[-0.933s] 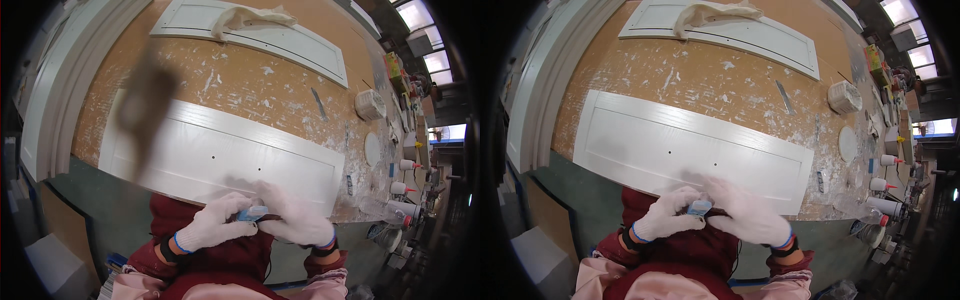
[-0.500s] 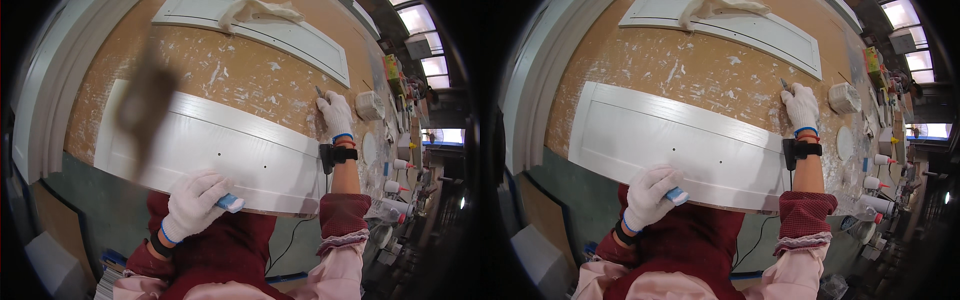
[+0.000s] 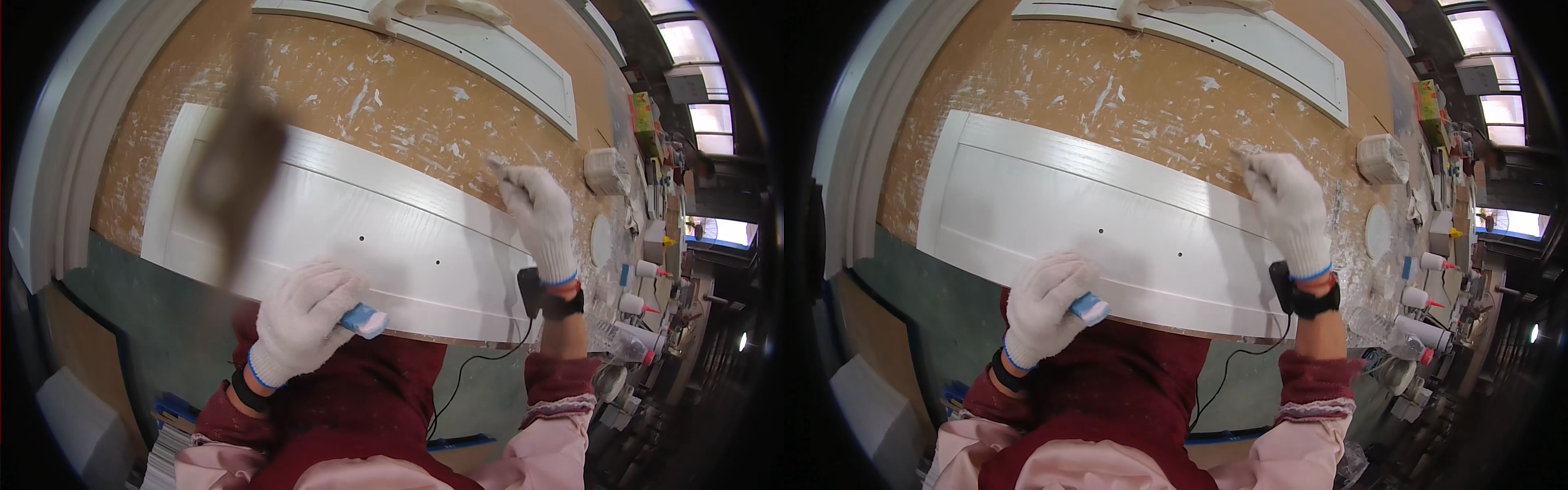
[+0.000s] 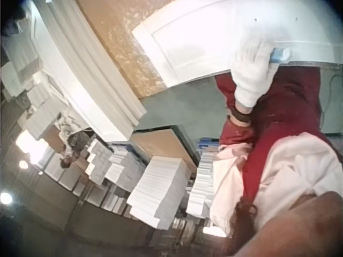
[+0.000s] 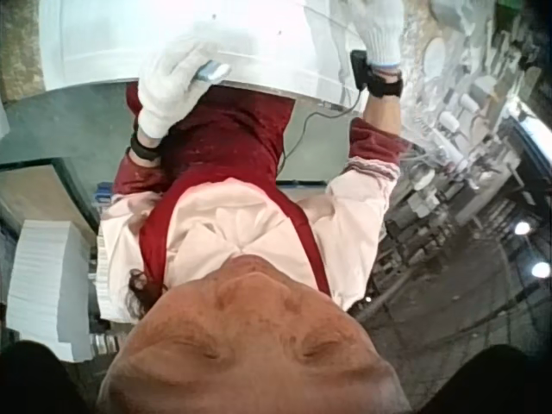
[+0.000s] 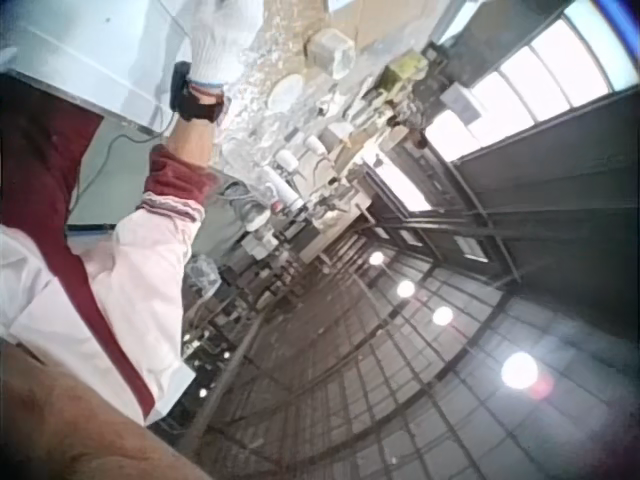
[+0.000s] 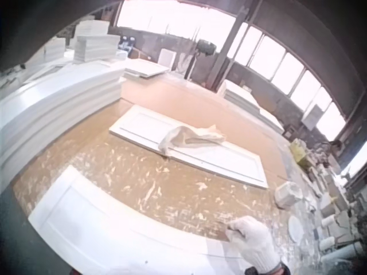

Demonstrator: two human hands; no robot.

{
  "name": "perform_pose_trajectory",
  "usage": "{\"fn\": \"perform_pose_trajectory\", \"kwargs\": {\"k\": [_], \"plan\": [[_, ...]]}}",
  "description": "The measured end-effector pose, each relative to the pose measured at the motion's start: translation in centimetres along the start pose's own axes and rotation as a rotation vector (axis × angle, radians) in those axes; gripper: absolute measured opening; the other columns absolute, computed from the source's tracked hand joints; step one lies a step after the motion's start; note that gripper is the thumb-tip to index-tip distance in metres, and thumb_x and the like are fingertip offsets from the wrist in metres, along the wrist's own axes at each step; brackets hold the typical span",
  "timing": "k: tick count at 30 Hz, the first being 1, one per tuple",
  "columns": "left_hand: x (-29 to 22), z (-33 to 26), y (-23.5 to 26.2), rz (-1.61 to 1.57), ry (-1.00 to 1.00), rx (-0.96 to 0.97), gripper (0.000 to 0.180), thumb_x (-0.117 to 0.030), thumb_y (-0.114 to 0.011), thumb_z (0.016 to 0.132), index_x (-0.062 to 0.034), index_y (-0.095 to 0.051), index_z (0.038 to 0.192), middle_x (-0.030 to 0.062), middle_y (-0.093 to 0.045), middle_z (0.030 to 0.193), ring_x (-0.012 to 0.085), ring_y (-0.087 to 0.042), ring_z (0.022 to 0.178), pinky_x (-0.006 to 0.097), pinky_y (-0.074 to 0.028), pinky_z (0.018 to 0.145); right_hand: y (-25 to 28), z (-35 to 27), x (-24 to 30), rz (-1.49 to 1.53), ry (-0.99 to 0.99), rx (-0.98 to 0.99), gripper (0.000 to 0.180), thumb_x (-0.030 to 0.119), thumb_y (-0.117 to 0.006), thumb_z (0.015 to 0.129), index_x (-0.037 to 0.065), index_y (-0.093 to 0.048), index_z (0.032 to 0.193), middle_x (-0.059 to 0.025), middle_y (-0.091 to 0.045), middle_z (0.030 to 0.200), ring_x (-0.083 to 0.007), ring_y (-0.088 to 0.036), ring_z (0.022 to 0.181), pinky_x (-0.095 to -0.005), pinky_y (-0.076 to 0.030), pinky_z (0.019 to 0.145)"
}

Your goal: Repairing and cleaning blemishes on white furniture panels using a marker and a cloth.

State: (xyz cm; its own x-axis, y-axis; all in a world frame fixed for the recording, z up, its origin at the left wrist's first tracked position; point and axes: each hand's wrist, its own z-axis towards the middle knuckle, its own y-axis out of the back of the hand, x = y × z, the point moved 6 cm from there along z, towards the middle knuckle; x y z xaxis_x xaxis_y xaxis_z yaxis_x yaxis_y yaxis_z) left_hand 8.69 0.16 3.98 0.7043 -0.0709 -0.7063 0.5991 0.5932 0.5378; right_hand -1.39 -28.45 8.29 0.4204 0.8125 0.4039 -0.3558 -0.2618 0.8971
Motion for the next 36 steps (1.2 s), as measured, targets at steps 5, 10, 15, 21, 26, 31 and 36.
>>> {"fn": "perform_pose_trajectory", "kwargs": {"k": [5,10,15,21,26,31,36], "plan": [[0.7,-0.2,1.0,0.171,0.065,0.009,0.041,-0.013,-0.08,0.066,-0.0036,-0.067,0.104,0.0125,-0.068,0.103,0.0348,-0.066,0.097,0.045,-0.053,0.086,-2.5,-6.3,6.0,-0.067,0.255,0.148,0.02,0.007,-0.067,0.08,0.008,-0.067,0.1,-0.0076,-0.065,0.079,-0.0279,-0.063,0.075,-0.039,-0.05,0.066],[0.4,0.0,0.1,0.25,0.009,-0.023,0.048,-0.009,-0.079,0.059,-0.0043,-0.068,0.106,0.0114,-0.067,0.105,0.0328,-0.065,0.099,0.045,-0.053,0.087,-2.5,-6.2,6.7,-0.188,0.311,0.179,0.021,0.012,-0.066,0.082,0.011,-0.066,0.103,-0.0034,-0.064,0.087,-0.0232,-0.062,0.08,-0.0365,-0.049,0.069],[0.4,-0.1,0.0,0.296,0.004,-0.037,0.054,-0.007,-0.077,0.055,-0.0052,-0.068,0.108,0.0099,-0.065,0.106,0.0302,-0.065,0.099,0.044,-0.053,0.088,-3.7,-7.7,7.5,-0.264,0.429,0.352,0.018,0.015,-0.064,0.085,0.014,-0.064,0.103,0.0004,-0.061,0.089,-0.0187,-0.06,0.08,-0.0338,-0.046,0.068],[0.2,-0.2,-0.1,0.294,-0.025,-0.032,0.054,-0.009,-0.077,0.054,-0.0057,-0.068,0.107,0.0091,-0.065,0.106,0.0289,-0.065,0.098,0.043,-0.054,0.087,-3.3,-6.4,6.8,-0.241,0.417,0.188,0.021,0.016,-0.061,0.082,0.014,-0.062,0.103,0.0006,-0.059,0.089,-0.0157,-0.058,0.078,-0.0331,-0.045,0.065],[0.8,-0.1,0.1,0.241,0.0,-0.034,0.05,-0.011,-0.075,0.055,-0.0069,-0.069,0.104,0.0077,-0.065,0.105,0.0271,-0.065,0.097,0.043,-0.055,0.087,-4.4,-7.6,8.4,-0.244,0.477,0.362,0.019,0.015,-0.06,0.083,0.012,-0.062,0.102,-0.0001,-0.061,0.09,-0.0176,-0.059,0.078,-0.0344,-0.045,0.067],[0.4,0.0,0.3,0.287,-0.039,-0.071,0.044,-0.015,-0.07,0.063,-0.0073,-0.068,0.106,0.0062,-0.065,0.105,0.0242,-0.065,0.098,0.04,-0.056,0.088,-3.2,-5.1,6.0,-0.215,0.364,0.1,0.023,0.01,-0.061,0.081,0.012,-0.065,0.104,-0.0017,-0.063,0.09,-0.0198,-0.06,0.081,-0.0359,-0.045,0.069],[0.4,-0.5,0.4,0.291,-0.052,-0.148,0.04,-0.022,-0.069,0.071,-0.0093,-0.068,0.108,0.005,-0.065,0.103,0.0236,-0.065,0.096,0.04,-0.056,0.088,-4.7,-8.9,8.7,-0.14,0.452,0.415,0.021,0.008,-0.064,0.08,0.01,-0.066,0.101,-0.0057,-0.066,0.09,-0.0246,-0.062,0.082,-0.0366,-0.047,0.072]]}}
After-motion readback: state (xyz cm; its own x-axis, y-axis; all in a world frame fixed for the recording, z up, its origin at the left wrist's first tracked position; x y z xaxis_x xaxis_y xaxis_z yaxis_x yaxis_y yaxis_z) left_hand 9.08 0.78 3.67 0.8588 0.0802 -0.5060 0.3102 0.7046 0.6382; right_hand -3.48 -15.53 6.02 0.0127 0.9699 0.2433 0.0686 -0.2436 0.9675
